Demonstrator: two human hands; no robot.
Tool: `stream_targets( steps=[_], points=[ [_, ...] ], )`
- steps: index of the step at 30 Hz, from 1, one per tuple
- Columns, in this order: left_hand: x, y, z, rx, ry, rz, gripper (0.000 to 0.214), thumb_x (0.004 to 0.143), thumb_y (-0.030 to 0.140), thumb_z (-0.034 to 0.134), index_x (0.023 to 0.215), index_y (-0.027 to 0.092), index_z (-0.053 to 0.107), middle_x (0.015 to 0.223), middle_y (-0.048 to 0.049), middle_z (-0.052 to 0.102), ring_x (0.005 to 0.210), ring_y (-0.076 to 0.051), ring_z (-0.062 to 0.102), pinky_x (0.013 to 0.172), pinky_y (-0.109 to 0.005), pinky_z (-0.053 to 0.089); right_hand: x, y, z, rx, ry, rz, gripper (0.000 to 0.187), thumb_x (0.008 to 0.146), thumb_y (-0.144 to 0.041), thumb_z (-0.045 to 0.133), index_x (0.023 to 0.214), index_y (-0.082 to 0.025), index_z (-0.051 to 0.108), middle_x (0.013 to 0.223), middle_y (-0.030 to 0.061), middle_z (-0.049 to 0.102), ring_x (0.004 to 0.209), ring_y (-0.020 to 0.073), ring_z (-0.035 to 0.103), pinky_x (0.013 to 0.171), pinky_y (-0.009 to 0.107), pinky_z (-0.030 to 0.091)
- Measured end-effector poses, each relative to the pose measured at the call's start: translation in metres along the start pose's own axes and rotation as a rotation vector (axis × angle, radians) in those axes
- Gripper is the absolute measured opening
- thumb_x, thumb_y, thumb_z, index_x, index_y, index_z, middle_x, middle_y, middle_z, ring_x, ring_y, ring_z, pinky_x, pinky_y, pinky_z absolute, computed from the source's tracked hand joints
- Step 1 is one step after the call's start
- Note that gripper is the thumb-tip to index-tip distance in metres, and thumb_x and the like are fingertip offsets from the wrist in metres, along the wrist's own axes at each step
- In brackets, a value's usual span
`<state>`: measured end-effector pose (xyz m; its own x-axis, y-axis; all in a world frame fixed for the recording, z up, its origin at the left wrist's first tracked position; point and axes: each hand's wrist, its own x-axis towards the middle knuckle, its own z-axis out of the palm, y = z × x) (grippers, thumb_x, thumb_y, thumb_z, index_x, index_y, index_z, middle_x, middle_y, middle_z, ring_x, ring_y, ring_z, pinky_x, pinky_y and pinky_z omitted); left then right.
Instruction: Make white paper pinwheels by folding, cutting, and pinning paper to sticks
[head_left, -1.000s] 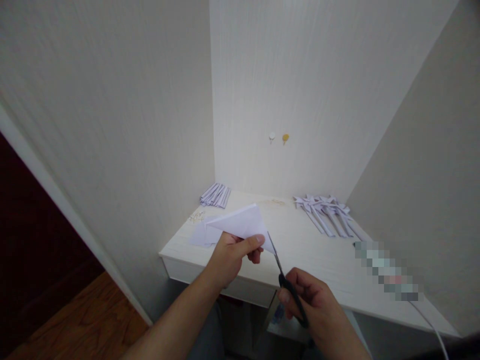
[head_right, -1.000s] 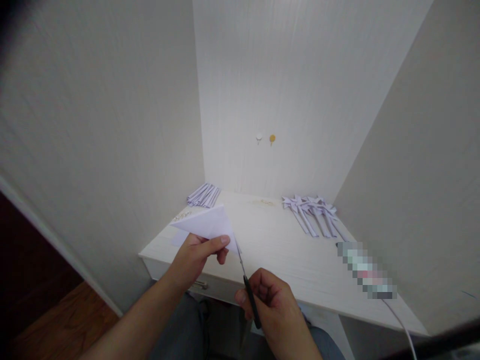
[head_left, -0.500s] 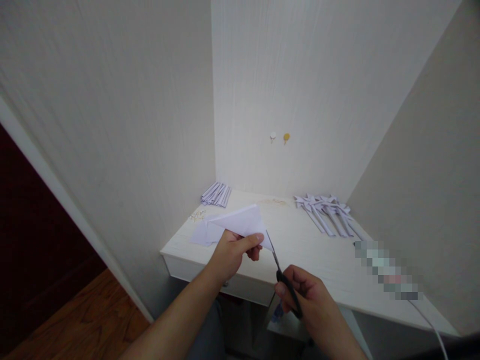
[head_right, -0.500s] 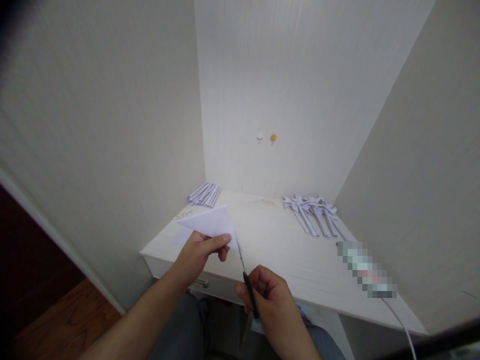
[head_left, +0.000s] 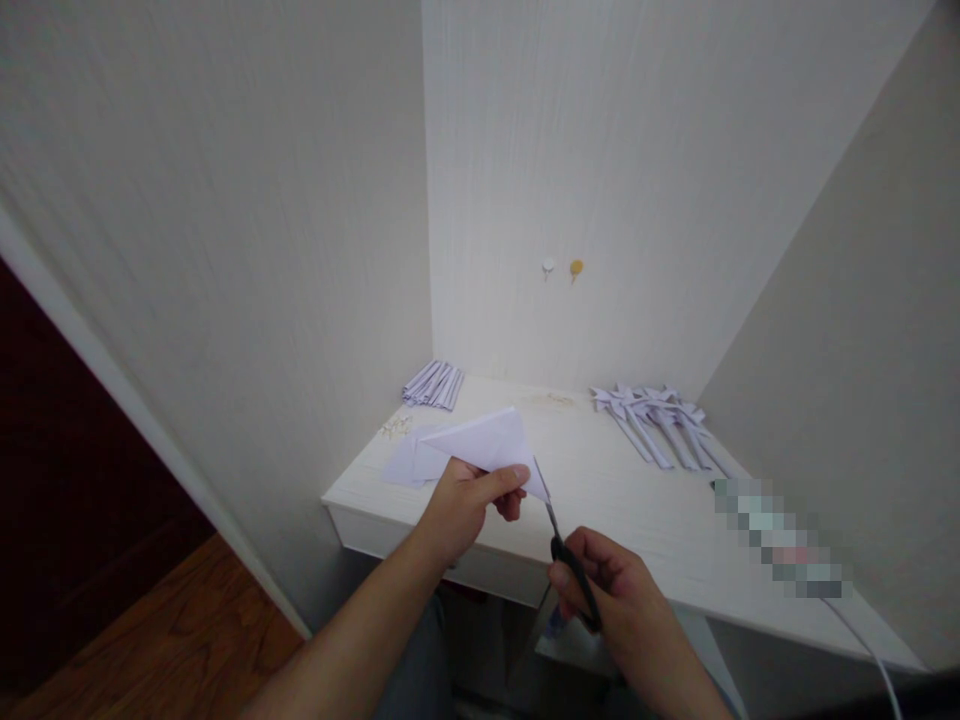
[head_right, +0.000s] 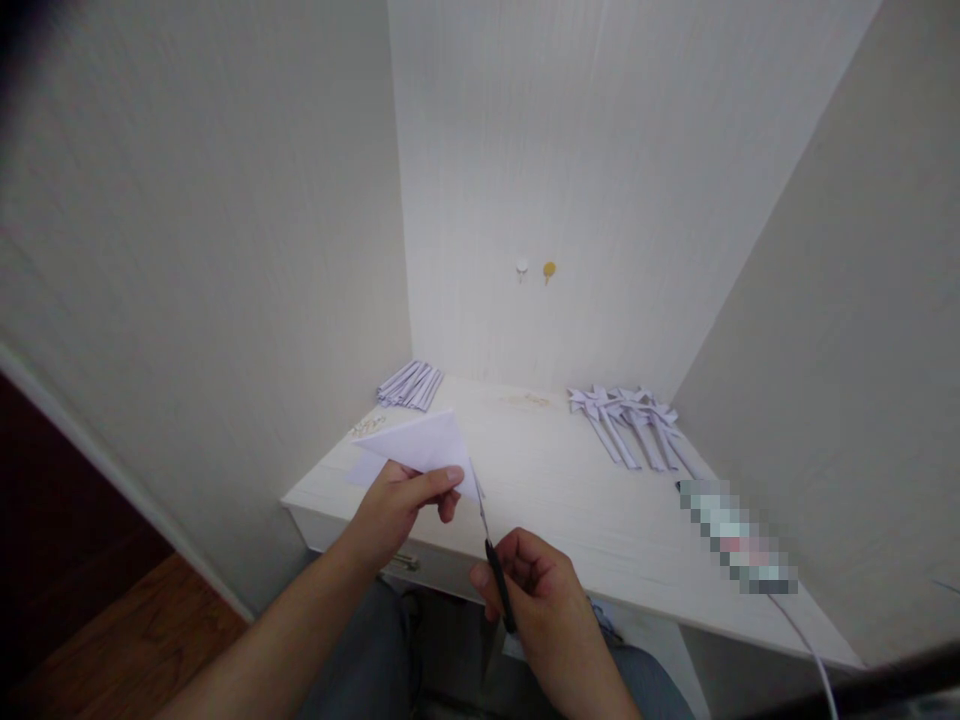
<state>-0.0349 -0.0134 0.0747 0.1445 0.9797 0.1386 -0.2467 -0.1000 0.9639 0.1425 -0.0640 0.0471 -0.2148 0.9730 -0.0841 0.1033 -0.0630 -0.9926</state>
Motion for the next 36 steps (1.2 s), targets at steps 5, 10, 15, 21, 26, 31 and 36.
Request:
stream_targets(
  steps=[5, 10, 15, 21, 26, 31, 36],
  points=[
    [-0.001, 0.002, 0.002, -0.029, -0.013, -0.009, 0.03, 0.07, 0.036, 0.076, 0.054, 0.014, 0.062, 0.05, -0.0008, 0.058, 0.048, -0.011, 0.051, 0.052, -0.024, 0.042, -0.001, -0.002, 0.002, -0.003, -0.002, -0.012, 0.063, 0.059, -0.079, 0.077, 0.061, -0.021, 0.052, 0.05, -0.0043, 0.053, 0.049, 0.0093, 0.037, 0.052, 0.025, 0.03],
    [-0.004, 0.005, 0.003, -0.049, -0.013, -0.012, 0.03, 0.069, 0.036, 0.077, 0.056, 0.014, 0.063, 0.051, -0.0007, 0.058, 0.048, -0.01, 0.052, 0.052, -0.024, 0.041, -0.001, -0.001, 0.002, 0.009, -0.005, -0.004, 0.064, 0.059, -0.079, 0.077, 0.062, -0.022, 0.05, 0.05, -0.0045, 0.052, 0.048, 0.0089, 0.036, 0.05, 0.025, 0.028],
    [-0.004, 0.005, 0.003, -0.04, -0.012, -0.017, 0.032, 0.07, 0.037, 0.076, 0.054, 0.014, 0.061, 0.05, -0.0008, 0.057, 0.049, -0.01, 0.052, 0.052, -0.024, 0.041, -0.001, -0.002, 0.003, -0.011, 0.006, 0.011, 0.064, 0.058, -0.079, 0.077, 0.062, -0.021, 0.05, 0.05, -0.0043, 0.052, 0.049, 0.0093, 0.037, 0.051, 0.025, 0.027],
    [-0.004, 0.003, 0.003, -0.046, -0.018, -0.024, 0.031, 0.07, 0.037, 0.076, 0.054, 0.014, 0.062, 0.049, -0.0002, 0.056, 0.047, -0.01, 0.05, 0.051, -0.025, 0.04, -0.003, -0.006, 0.003, -0.026, 0.017, -0.008, 0.059, 0.064, -0.073, 0.078, 0.062, -0.022, 0.049, 0.05, -0.0041, 0.051, 0.049, 0.0098, 0.037, 0.052, 0.026, 0.028],
    [-0.006, 0.006, 0.002, 0.084, 0.022, 0.006, 0.036, 0.071, 0.04, 0.075, 0.048, 0.016, 0.059, 0.049, -0.0018, 0.057, 0.051, -0.012, 0.051, 0.055, -0.026, 0.041, -0.002, -0.003, 0.003, -0.019, 0.02, -0.015, 0.057, 0.063, -0.07, 0.079, 0.061, -0.021, 0.049, 0.049, -0.004, 0.051, 0.049, 0.0099, 0.039, 0.051, 0.025, 0.03],
    [-0.006, 0.002, -0.003, 0.092, 0.124, 0.068, 0.038, 0.076, 0.041, 0.073, 0.051, 0.015, 0.061, 0.052, -0.0029, 0.06, 0.054, -0.013, 0.054, 0.057, -0.027, 0.042, -0.002, -0.001, 0.002, -0.002, 0.019, -0.028, 0.056, 0.063, -0.067, 0.082, 0.06, -0.021, 0.049, 0.049, -0.0041, 0.052, 0.048, 0.0101, 0.041, 0.05, 0.025, 0.033],
    [-0.004, -0.004, -0.001, 0.011, 0.127, 0.085, 0.028, 0.077, 0.037, 0.074, 0.063, 0.015, 0.065, 0.052, -0.0001, 0.059, 0.051, -0.013, 0.053, 0.053, -0.026, 0.043, -0.003, -0.004, 0.001, 0.015, 0.006, -0.009, 0.056, 0.062, -0.068, 0.082, 0.062, -0.021, 0.051, 0.051, -0.0035, 0.054, 0.049, 0.0099, 0.042, 0.05, 0.024, 0.033]
  ],
)
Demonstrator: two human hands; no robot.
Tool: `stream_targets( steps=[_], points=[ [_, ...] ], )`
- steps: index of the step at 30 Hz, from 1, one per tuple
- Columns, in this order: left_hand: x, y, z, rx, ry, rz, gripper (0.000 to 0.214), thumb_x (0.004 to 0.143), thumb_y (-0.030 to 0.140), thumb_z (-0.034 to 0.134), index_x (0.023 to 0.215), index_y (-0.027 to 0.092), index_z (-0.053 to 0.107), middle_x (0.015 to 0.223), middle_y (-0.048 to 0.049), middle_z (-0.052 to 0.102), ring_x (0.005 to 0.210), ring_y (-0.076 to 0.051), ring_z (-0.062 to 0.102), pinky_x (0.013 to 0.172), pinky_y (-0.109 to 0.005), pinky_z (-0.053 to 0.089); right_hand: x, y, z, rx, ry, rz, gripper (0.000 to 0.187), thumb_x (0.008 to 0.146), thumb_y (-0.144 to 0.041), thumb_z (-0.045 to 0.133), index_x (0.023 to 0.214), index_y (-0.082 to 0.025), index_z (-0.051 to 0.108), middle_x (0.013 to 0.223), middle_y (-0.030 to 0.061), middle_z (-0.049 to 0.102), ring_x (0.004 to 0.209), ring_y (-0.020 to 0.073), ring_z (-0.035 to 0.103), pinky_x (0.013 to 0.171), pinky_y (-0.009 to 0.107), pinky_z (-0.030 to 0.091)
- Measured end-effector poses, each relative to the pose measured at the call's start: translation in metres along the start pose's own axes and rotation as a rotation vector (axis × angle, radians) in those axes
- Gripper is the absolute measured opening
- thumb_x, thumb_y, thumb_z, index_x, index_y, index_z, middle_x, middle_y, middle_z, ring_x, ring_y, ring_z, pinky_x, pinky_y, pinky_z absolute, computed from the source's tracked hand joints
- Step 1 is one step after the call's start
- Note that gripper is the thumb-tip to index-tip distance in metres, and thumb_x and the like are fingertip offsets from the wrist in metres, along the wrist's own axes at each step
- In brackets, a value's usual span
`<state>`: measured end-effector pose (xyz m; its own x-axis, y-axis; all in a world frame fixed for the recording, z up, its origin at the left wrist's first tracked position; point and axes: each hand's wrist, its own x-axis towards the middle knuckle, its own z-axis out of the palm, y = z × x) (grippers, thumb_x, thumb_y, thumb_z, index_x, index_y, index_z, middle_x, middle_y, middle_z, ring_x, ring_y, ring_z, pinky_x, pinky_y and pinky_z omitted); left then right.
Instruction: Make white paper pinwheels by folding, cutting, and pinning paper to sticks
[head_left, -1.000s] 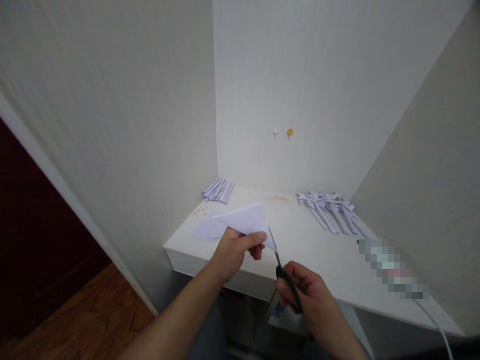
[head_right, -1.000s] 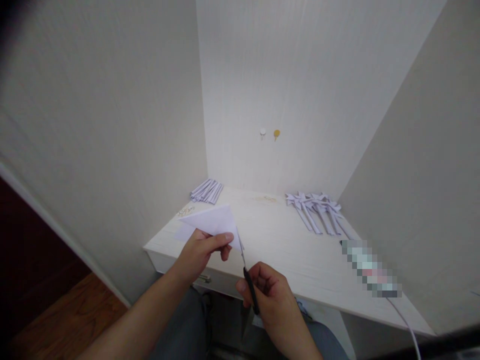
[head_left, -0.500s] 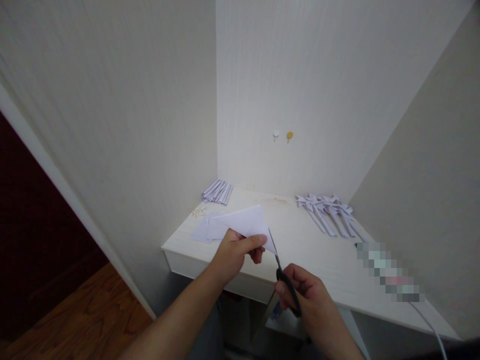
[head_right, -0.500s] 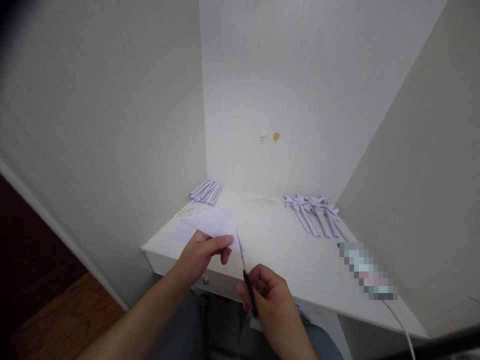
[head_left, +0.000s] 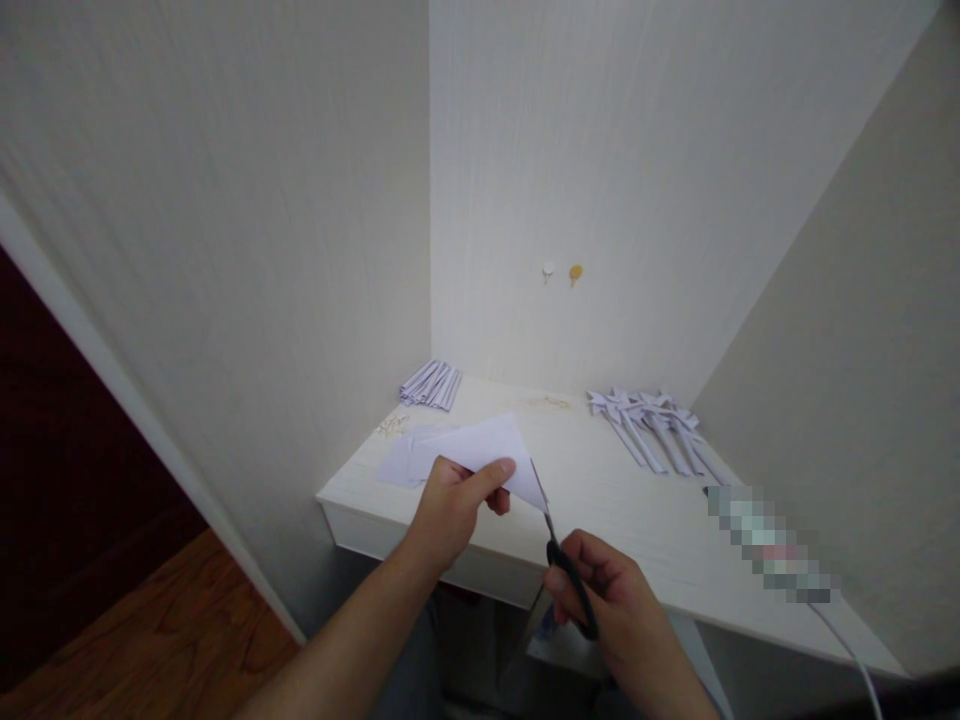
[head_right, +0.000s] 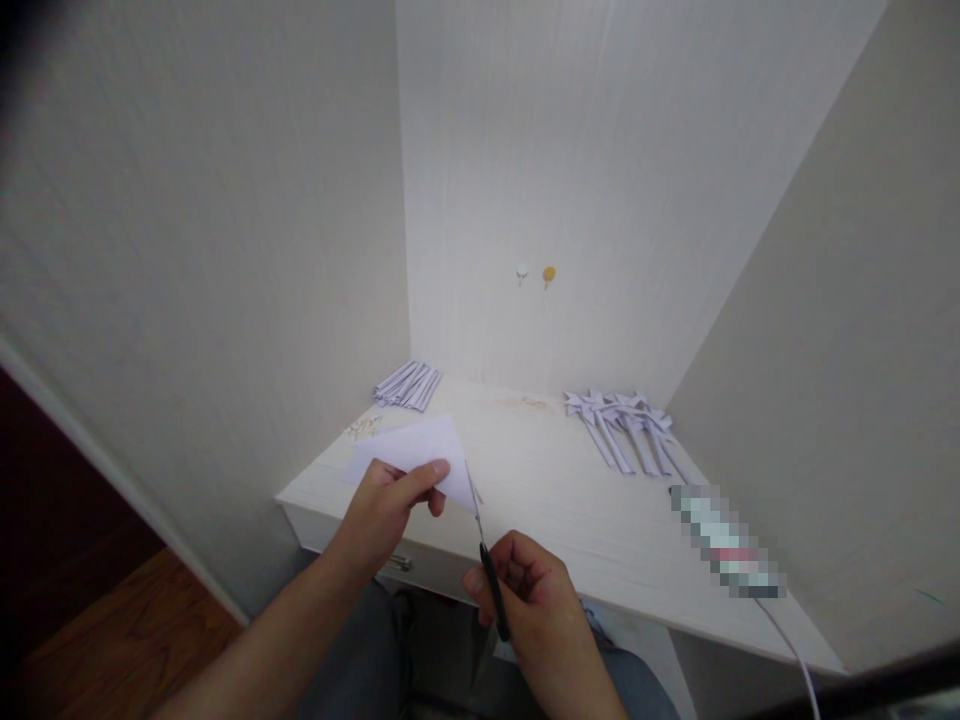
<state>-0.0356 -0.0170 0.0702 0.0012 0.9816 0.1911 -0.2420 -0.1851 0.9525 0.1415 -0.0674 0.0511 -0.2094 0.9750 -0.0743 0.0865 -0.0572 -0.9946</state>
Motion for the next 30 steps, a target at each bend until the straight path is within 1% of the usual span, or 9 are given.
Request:
stream_targets(
  steps=[4, 6, 13, 19, 24, 30],
  points=[
    [0.0011, -0.0024, -0.0005, -0.035, -0.017, -0.003, 0.028, 0.077, 0.035, 0.075, 0.061, 0.014, 0.065, 0.052, -0.0007, 0.06, 0.051, -0.012, 0.052, 0.052, -0.025, 0.042, -0.0007, -0.0024, 0.001, 0.017, -0.006, 0.021, 0.06, 0.058, -0.073, 0.081, 0.061, -0.021, 0.051, 0.048, -0.004, 0.053, 0.047, 0.0088, 0.038, 0.05, 0.024, 0.032],
    [0.0014, -0.0035, -0.002, -0.046, -0.035, -0.008, 0.03, 0.078, 0.035, 0.075, 0.059, 0.015, 0.064, 0.053, -0.0012, 0.06, 0.052, -0.012, 0.052, 0.053, -0.025, 0.043, -0.0011, -0.0035, 0.0016, 0.006, -0.007, 0.012, 0.06, 0.059, -0.073, 0.081, 0.06, -0.021, 0.051, 0.048, -0.004, 0.052, 0.047, 0.0088, 0.038, 0.05, 0.024, 0.032],
    [0.0002, -0.0056, -0.006, 0.025, -0.07, 0.011, 0.038, 0.083, 0.037, 0.072, 0.054, 0.016, 0.059, 0.052, -0.001, 0.059, 0.052, -0.011, 0.051, 0.054, -0.026, 0.041, -0.0002, -0.0034, 0.002, -0.003, -0.013, -0.015, 0.062, 0.059, -0.078, 0.077, 0.06, -0.022, 0.049, 0.049, -0.0043, 0.05, 0.047, 0.0096, 0.036, 0.049, 0.025, 0.031],
    [-0.0002, -0.0024, -0.0047, 0.05, -0.063, 0.004, 0.041, 0.081, 0.038, 0.072, 0.049, 0.016, 0.058, 0.049, -0.0014, 0.057, 0.052, -0.012, 0.052, 0.055, -0.026, 0.041, -0.0002, -0.0014, 0.0007, -0.026, -0.001, 0.0, 0.058, 0.063, -0.073, 0.078, 0.06, -0.022, 0.049, 0.049, -0.0046, 0.049, 0.049, 0.0099, 0.037, 0.051, 0.025, 0.032],
    [0.0002, -0.0028, -0.0031, 0.029, -0.056, -0.007, 0.039, 0.081, 0.037, 0.073, 0.051, 0.016, 0.059, 0.05, -0.0011, 0.058, 0.051, -0.011, 0.051, 0.054, -0.026, 0.04, 0.0006, 0.0002, 0.0018, -0.021, 0.001, 0.004, 0.06, 0.063, -0.075, 0.077, 0.062, -0.022, 0.049, 0.05, -0.0045, 0.05, 0.048, 0.0096, 0.036, 0.051, 0.025, 0.031],
    [0.0007, -0.009, -0.0036, 0.01, -0.077, -0.009, 0.04, 0.082, 0.037, 0.073, 0.052, 0.016, 0.059, 0.051, -0.0015, 0.059, 0.051, -0.011, 0.051, 0.053, -0.026, 0.041, 0.0019, -0.0014, 0.0021, -0.007, 0.004, -0.018, 0.063, 0.062, -0.078, 0.076, 0.062, -0.022, 0.05, 0.05, -0.0048, 0.05, 0.047, 0.0089, 0.034, 0.048, 0.025, 0.029]
  ],
)
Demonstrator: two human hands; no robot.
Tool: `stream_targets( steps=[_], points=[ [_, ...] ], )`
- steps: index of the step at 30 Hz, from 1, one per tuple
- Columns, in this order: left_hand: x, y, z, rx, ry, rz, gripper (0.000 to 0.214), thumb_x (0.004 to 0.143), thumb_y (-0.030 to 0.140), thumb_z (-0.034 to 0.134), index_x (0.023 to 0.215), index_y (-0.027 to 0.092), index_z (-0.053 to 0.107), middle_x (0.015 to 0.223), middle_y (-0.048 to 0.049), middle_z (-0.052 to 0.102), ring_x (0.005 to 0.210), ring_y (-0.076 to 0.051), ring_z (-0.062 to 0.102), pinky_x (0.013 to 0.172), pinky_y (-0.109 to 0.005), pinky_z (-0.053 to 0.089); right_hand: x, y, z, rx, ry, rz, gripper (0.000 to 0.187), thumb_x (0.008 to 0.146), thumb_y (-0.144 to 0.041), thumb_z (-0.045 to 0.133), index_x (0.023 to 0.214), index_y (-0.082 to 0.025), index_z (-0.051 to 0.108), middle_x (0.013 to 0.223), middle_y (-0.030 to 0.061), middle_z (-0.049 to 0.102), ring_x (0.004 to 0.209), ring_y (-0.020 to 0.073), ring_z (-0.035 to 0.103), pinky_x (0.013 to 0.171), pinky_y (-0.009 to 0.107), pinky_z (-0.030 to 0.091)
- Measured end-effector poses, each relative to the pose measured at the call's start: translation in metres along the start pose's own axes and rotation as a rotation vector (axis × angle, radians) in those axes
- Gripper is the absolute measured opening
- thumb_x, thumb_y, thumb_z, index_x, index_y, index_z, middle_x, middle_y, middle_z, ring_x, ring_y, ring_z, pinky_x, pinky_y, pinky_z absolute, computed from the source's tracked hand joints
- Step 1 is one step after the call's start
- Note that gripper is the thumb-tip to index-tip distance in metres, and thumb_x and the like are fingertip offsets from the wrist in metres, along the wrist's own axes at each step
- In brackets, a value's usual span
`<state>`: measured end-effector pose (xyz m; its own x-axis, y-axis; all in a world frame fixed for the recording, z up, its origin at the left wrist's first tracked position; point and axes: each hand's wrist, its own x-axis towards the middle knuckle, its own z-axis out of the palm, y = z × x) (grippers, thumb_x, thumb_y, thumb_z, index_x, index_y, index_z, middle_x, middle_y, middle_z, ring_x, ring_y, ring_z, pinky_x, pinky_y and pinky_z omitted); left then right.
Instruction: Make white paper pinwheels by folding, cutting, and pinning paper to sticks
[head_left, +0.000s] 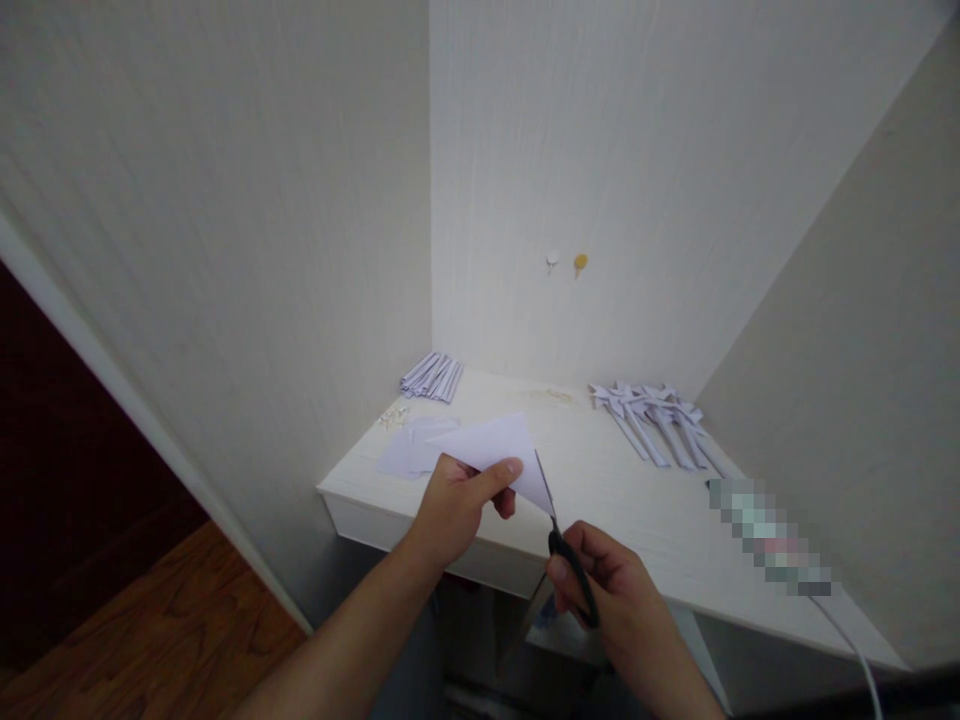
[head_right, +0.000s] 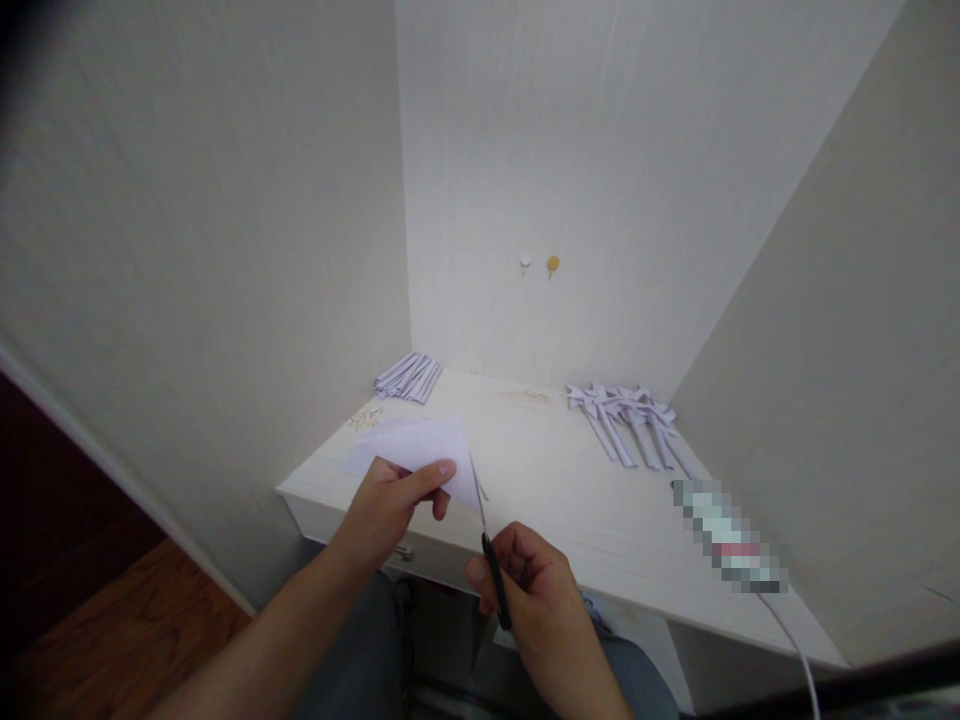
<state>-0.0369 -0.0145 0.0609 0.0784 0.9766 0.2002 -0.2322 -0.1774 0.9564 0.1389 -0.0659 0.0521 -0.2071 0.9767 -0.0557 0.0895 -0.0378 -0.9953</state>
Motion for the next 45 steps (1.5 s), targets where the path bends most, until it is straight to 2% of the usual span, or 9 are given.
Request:
stream_targets(
  steps=[13, 20, 36, 45],
  points=[
    [-0.004, 0.008, 0.004, 0.005, 0.025, -0.014, 0.037, 0.079, 0.037, 0.073, 0.051, 0.016, 0.059, 0.049, -0.0009, 0.057, 0.05, -0.011, 0.052, 0.054, -0.026, 0.04, -0.001, 0.0, 0.001, -0.013, 0.012, 0.005, 0.064, 0.062, -0.08, 0.076, 0.062, -0.022, 0.05, 0.05, -0.0045, 0.049, 0.048, 0.0092, 0.036, 0.05, 0.025, 0.03],
    [-0.003, -0.001, 0.002, -0.056, -0.017, -0.018, 0.034, 0.08, 0.036, 0.074, 0.056, 0.014, 0.061, 0.053, -0.0013, 0.059, 0.05, -0.011, 0.051, 0.052, -0.025, 0.041, 0.001, 0.003, -0.002, -0.031, -0.017, -0.026, 0.062, 0.064, -0.077, 0.077, 0.059, -0.022, 0.048, 0.048, -0.0046, 0.047, 0.046, 0.0092, 0.037, 0.047, 0.024, 0.029],
    [-0.005, -0.005, 0.005, -0.078, 0.011, -0.016, 0.03, 0.079, 0.034, 0.074, 0.061, 0.013, 0.063, 0.053, -0.0005, 0.058, 0.049, -0.01, 0.051, 0.049, -0.024, 0.042, 0.001, 0.003, 0.002, 0.003, 0.036, 0.005, 0.067, 0.056, -0.083, 0.077, 0.059, -0.022, 0.049, 0.048, -0.0054, 0.048, 0.044, 0.0078, 0.033, 0.046, 0.025, 0.026],
    [-0.004, -0.007, 0.006, -0.107, 0.003, 0.0, 0.03, 0.08, 0.034, 0.074, 0.061, 0.014, 0.063, 0.053, -0.0007, 0.058, 0.049, -0.011, 0.051, 0.049, -0.024, 0.042, 0.001, 0.007, 0.001, 0.012, 0.012, -0.01, 0.061, 0.065, -0.077, 0.076, 0.062, -0.021, 0.051, 0.049, -0.0052, 0.049, 0.046, 0.0078, 0.033, 0.048, 0.025, 0.026]
  ],
)
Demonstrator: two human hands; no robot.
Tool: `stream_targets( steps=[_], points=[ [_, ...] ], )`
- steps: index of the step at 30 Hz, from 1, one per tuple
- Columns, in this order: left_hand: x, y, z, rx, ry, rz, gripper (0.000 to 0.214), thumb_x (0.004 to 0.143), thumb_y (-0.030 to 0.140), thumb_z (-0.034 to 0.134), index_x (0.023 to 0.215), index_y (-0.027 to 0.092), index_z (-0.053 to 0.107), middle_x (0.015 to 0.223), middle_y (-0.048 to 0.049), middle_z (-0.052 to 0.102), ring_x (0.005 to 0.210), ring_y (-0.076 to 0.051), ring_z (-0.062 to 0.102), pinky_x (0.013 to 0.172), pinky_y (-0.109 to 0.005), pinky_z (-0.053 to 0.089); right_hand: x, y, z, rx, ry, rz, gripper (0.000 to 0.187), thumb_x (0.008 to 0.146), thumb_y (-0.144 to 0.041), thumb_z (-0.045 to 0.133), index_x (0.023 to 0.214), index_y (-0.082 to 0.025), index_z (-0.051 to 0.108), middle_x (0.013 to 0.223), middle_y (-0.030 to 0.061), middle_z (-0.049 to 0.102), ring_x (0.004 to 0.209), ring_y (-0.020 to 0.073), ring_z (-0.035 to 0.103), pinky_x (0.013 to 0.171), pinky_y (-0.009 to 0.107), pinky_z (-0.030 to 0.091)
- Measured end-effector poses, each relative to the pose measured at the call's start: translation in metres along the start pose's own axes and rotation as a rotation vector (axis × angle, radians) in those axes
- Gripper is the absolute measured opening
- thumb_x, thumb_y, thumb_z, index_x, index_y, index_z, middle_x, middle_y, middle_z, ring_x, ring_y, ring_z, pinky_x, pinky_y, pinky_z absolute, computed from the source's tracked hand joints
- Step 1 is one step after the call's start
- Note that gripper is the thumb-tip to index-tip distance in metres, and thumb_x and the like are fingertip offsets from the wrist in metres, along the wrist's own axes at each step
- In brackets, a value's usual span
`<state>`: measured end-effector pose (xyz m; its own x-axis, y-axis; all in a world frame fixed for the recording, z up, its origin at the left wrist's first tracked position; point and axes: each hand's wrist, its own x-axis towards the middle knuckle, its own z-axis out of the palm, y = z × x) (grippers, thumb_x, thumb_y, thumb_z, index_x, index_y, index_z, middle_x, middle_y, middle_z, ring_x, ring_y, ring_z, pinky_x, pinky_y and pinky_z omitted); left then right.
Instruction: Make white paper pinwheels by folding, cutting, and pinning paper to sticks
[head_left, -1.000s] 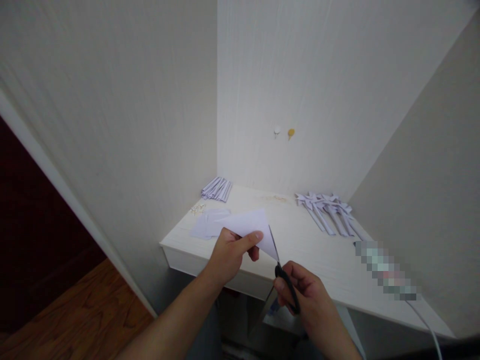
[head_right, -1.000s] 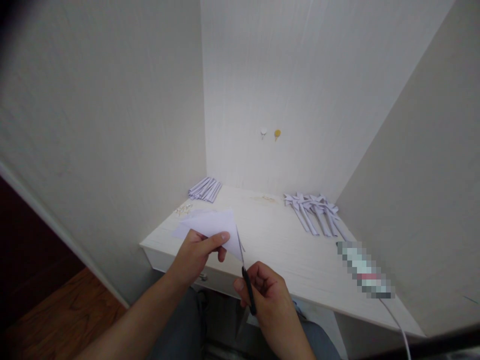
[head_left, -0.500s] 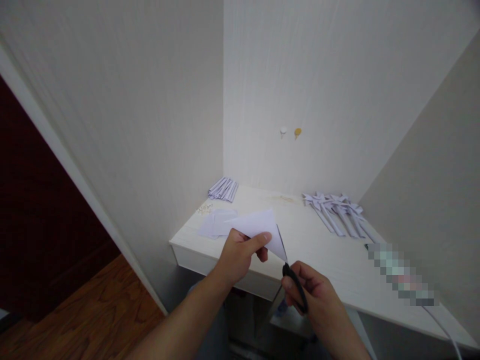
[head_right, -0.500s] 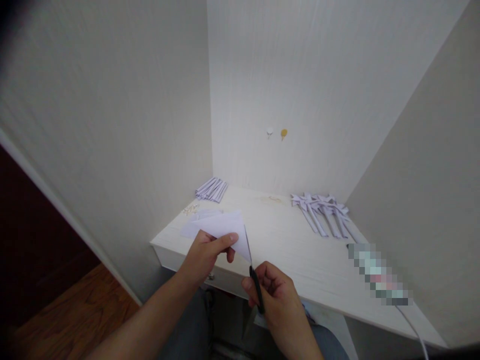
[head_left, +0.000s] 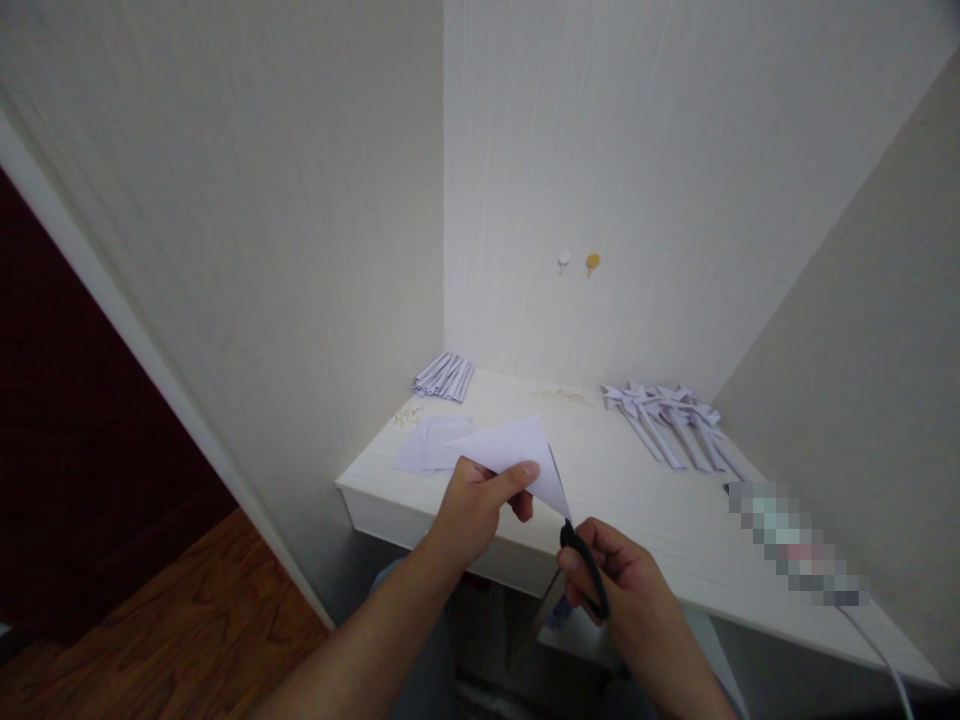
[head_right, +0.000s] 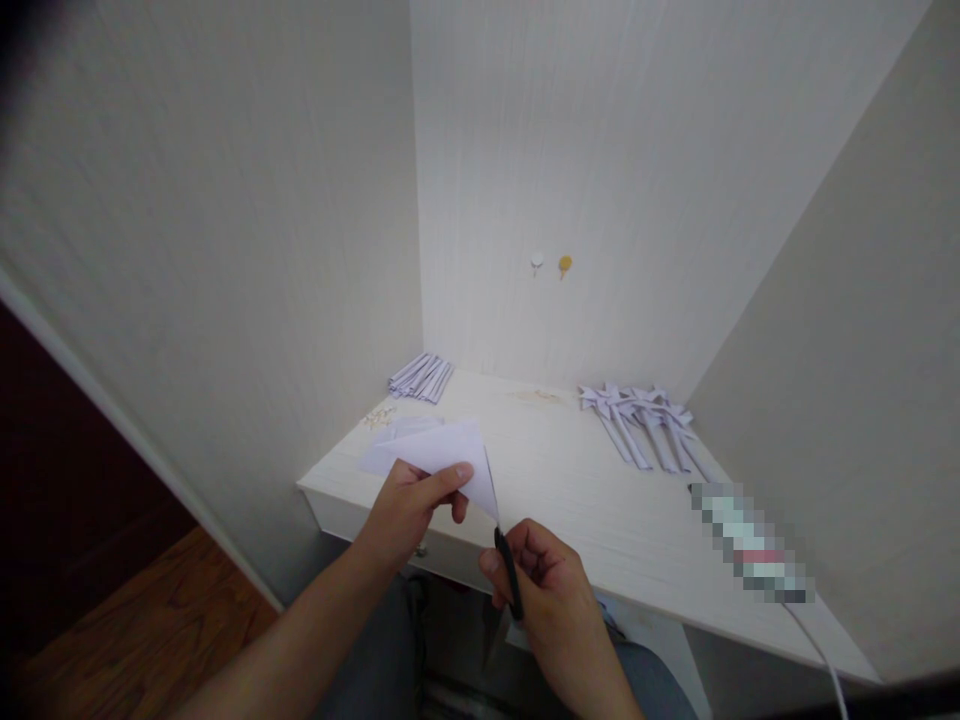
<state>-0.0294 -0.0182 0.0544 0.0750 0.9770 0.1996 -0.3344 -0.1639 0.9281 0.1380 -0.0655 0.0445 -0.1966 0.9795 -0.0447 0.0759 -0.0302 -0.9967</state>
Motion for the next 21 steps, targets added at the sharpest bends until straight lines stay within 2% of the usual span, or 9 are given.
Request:
stream_targets(
  steps=[13, 21],
  points=[
    [-0.0004, -0.0026, -0.0017, 0.002, -0.016, -0.02, 0.034, 0.081, 0.034, 0.074, 0.057, 0.014, 0.062, 0.052, -0.0014, 0.058, 0.049, -0.011, 0.051, 0.049, -0.024, 0.042, 0.0011, 0.002, -0.0012, -0.005, 0.002, -0.019, 0.055, 0.069, -0.067, 0.079, 0.062, -0.022, 0.049, 0.05, -0.0049, 0.051, 0.046, 0.0084, 0.035, 0.048, 0.025, 0.026],
    [0.0005, -0.0063, -0.0031, -0.018, -0.028, -0.017, 0.031, 0.081, 0.033, 0.074, 0.06, 0.014, 0.063, 0.052, -0.0012, 0.059, 0.049, -0.011, 0.051, 0.049, -0.025, 0.041, 0.0019, 0.0063, -0.0024, -0.014, 0.014, -0.012, 0.059, 0.068, -0.073, 0.076, 0.063, -0.022, 0.049, 0.049, -0.0052, 0.051, 0.046, 0.0081, 0.034, 0.047, 0.024, 0.025]
  ],
)
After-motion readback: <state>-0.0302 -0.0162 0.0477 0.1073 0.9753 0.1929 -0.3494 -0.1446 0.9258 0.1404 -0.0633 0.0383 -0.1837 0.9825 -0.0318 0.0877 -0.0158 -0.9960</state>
